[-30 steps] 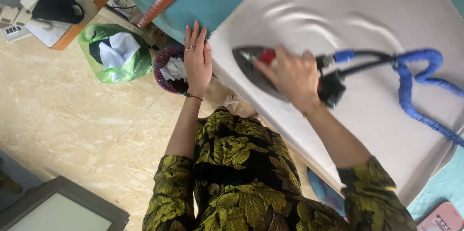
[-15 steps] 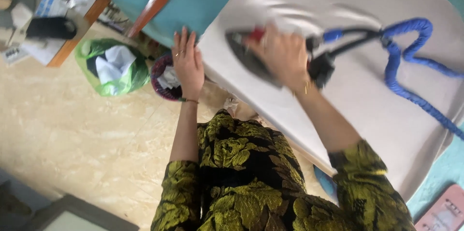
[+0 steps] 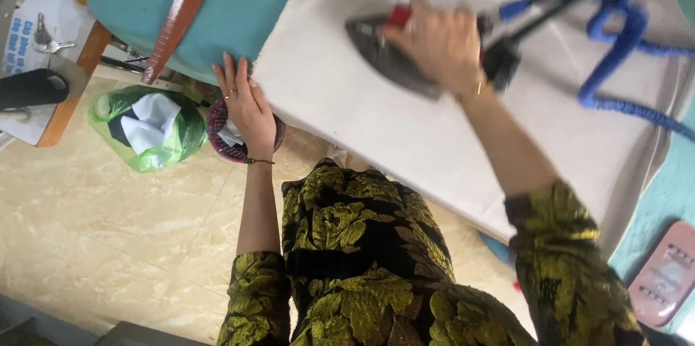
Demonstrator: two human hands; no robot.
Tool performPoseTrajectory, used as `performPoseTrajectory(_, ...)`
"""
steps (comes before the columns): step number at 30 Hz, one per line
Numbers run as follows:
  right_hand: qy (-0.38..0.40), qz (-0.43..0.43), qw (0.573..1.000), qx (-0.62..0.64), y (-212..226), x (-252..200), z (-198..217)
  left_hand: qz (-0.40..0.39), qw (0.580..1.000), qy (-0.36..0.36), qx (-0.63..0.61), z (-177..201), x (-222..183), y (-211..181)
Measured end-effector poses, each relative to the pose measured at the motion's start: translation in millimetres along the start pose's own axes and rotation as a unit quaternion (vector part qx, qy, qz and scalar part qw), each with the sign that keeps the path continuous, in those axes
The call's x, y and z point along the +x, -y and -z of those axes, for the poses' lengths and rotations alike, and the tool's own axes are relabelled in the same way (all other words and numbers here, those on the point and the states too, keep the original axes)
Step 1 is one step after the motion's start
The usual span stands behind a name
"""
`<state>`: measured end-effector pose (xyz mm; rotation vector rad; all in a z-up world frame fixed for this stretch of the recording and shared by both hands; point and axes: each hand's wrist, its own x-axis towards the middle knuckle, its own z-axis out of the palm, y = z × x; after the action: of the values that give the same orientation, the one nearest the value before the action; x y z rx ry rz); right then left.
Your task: A person is ironing a large piece of white fabric on a pressing table, using a steam iron to remove wrinkles.
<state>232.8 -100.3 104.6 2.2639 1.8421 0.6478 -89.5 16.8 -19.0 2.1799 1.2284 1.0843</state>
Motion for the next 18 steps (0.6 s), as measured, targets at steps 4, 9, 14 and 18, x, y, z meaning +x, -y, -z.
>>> performPoseTrajectory(4,0.081,-0.033,0.984,0.153,-25.1,18.7,-10.8,0.016,1.0,0.002,-0.008,0.8,-2.0,2.6)
performPoseTrajectory(9,0.021,-0.016,0.999,-0.021,2.9,-42.6,30.3,0.147,0.987,0.058,0.043,-8.0,-4.6,-31.4)
performPoseTrajectory(14,0.061,-0.005,0.987,0.147,30.2,-136.3,76.8,-0.005,0.959,0.175,0.223,-47.7,-26.1,-72.4)
performPoseTrajectory(18,0.186,-0.092,0.956,0.207,19.0,-157.2,86.6,-0.058,0.946,0.26,0.185,-64.4,-20.7,-107.8)
